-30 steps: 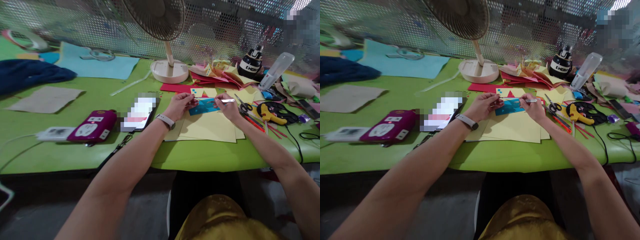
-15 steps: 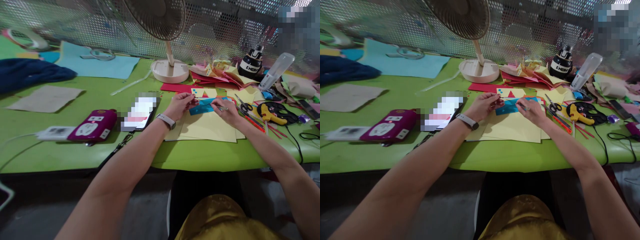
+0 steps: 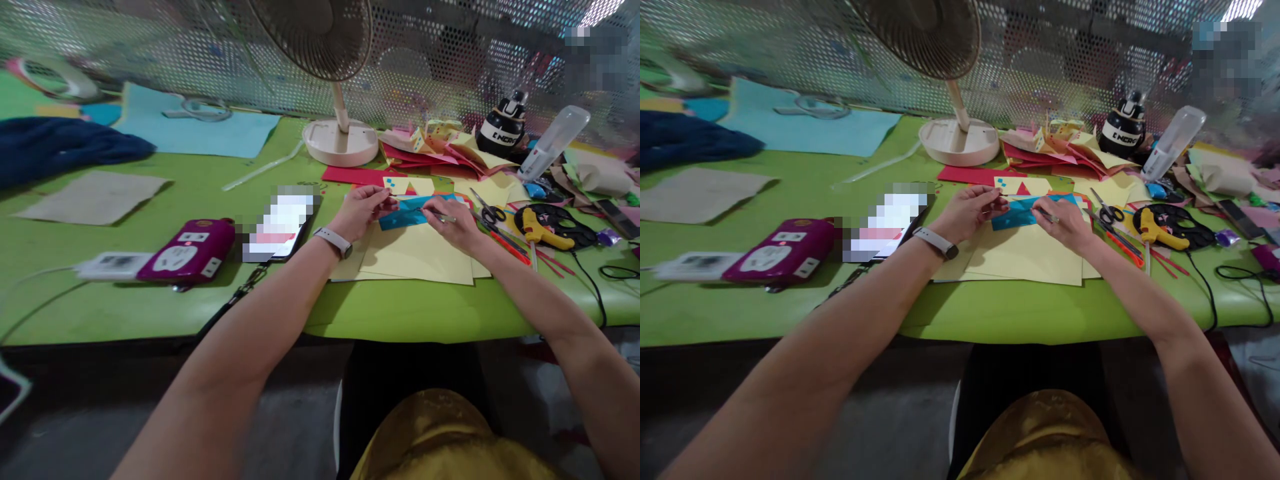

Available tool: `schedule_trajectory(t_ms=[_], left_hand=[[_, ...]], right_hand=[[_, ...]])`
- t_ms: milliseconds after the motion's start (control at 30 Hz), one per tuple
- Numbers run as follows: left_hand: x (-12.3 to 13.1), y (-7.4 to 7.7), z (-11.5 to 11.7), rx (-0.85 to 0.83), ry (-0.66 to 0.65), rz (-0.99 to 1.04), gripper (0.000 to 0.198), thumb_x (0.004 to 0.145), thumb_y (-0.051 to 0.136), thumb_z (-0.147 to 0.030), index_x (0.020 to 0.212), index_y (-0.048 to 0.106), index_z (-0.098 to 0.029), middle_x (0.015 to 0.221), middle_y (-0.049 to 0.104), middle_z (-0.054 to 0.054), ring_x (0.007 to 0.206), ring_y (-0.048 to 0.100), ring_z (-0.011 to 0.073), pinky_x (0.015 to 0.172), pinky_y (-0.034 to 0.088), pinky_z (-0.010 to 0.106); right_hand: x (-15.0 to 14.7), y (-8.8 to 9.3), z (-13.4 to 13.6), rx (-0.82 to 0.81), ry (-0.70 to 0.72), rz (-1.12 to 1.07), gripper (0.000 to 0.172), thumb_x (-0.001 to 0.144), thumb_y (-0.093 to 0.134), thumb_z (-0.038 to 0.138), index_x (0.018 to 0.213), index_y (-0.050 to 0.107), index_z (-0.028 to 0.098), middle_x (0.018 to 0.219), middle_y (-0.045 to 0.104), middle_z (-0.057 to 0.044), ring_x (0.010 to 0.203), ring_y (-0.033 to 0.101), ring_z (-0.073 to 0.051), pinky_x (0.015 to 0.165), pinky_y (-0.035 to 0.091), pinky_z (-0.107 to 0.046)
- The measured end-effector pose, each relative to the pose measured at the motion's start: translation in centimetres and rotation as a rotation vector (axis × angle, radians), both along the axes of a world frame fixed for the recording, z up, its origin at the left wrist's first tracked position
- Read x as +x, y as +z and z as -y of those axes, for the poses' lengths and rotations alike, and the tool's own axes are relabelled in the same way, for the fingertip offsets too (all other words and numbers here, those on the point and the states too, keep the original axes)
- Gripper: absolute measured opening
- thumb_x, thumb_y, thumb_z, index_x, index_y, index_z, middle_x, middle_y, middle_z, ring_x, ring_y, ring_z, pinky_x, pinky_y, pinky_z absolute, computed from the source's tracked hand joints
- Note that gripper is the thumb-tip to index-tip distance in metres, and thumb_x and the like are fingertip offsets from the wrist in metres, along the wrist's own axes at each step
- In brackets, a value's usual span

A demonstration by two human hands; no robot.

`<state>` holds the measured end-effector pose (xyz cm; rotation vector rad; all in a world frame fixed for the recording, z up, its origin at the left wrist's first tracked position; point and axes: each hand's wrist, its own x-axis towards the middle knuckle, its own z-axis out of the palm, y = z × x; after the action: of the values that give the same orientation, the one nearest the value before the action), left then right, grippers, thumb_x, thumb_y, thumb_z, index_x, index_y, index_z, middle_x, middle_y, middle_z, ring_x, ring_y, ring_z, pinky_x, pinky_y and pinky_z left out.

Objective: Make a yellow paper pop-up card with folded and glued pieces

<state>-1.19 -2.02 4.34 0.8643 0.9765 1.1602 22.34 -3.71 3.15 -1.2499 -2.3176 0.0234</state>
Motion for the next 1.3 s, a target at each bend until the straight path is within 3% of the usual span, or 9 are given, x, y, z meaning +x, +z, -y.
schedule_trajectory(t_ms=[167, 633, 800, 967, 1167, 1300], left_hand=[[0.0, 0.0, 0.0, -0.005, 0.0, -0.013, 0.018, 0.096, 0.071, -0.011, 0.078, 0.07, -0.015, 0.07, 0.074, 0.002, 0.065, 0.071, 0.0096, 0.071, 0.06, 0.021], [-0.2, -0.5, -0.2, 0.02, -0.003, -0.012, 0.016, 0.088, 0.085, -0.019, 0.08, 0.071, -0.015, 0.072, 0.074, 0.002, 0.067, 0.072, 0.0112, 0.072, 0.061, 0.024], [-0.2, -0.4, -0.2, 0.014, 0.001, -0.021, 0.017, 0.086, 0.086, -0.02, 0.082, 0.071, -0.016, 0.073, 0.074, 0.002, 0.068, 0.073, 0.0123, 0.077, 0.062, 0.027], [-0.1, -0.2, 0.0, 0.003, -0.003, -0.009, 0.016, 0.088, 0.084, -0.018, 0.08, 0.07, -0.015, 0.072, 0.074, 0.002, 0.067, 0.072, 0.0102, 0.074, 0.059, 0.022], [-0.1, -0.3, -0.1, 0.003, 0.013, 0.002, 0.017, 0.087, 0.086, -0.017, 0.079, 0.071, -0.015, 0.071, 0.074, 0.002, 0.068, 0.07, 0.0105, 0.077, 0.061, 0.024], [-0.1, -0.3, -0.1, -0.011, 0.016, 0.016, 0.015, 0.09, 0.081, -0.013, 0.078, 0.072, -0.015, 0.07, 0.073, 0.002, 0.067, 0.07, 0.0098, 0.076, 0.061, 0.023]], right_hand=[[-0.2, -0.2, 0.0, -0.016, -0.044, 0.001, 0.017, 0.105, 0.054, 0.031, 0.107, 0.07, 0.027, 0.095, 0.076, -0.005, 0.088, 0.07, -0.024, 0.083, 0.054, -0.038], [0.0, 0.4, 0.3, -0.013, 0.02, 0.001, 0.021, 0.107, 0.054, 0.038, 0.106, 0.07, 0.025, 0.095, 0.077, -0.005, 0.089, 0.068, -0.022, 0.09, 0.052, -0.037], [-0.2, 0.1, 0.2, -0.045, -0.031, -0.009, 0.019, 0.106, 0.054, 0.036, 0.108, 0.07, 0.025, 0.097, 0.077, -0.005, 0.09, 0.068, -0.023, 0.087, 0.052, -0.037], [-0.7, 0.4, 0.5, -0.078, 0.009, -0.152, 0.021, 0.105, 0.057, 0.041, 0.108, 0.07, 0.025, 0.103, 0.077, -0.006, 0.094, 0.07, -0.024, 0.09, 0.054, -0.039], [-1.1, 0.4, 0.5, -0.135, 0.12, -0.253, 0.025, 0.107, 0.055, 0.043, 0.105, 0.071, 0.024, 0.1, 0.076, -0.006, 0.09, 0.07, -0.023, 0.089, 0.057, -0.04], [-1.2, -0.3, -0.2, -0.176, 0.106, -0.352, 0.021, 0.104, 0.059, 0.043, 0.105, 0.071, 0.025, 0.103, 0.076, -0.007, 0.095, 0.072, -0.026, 0.092, 0.06, -0.045]])
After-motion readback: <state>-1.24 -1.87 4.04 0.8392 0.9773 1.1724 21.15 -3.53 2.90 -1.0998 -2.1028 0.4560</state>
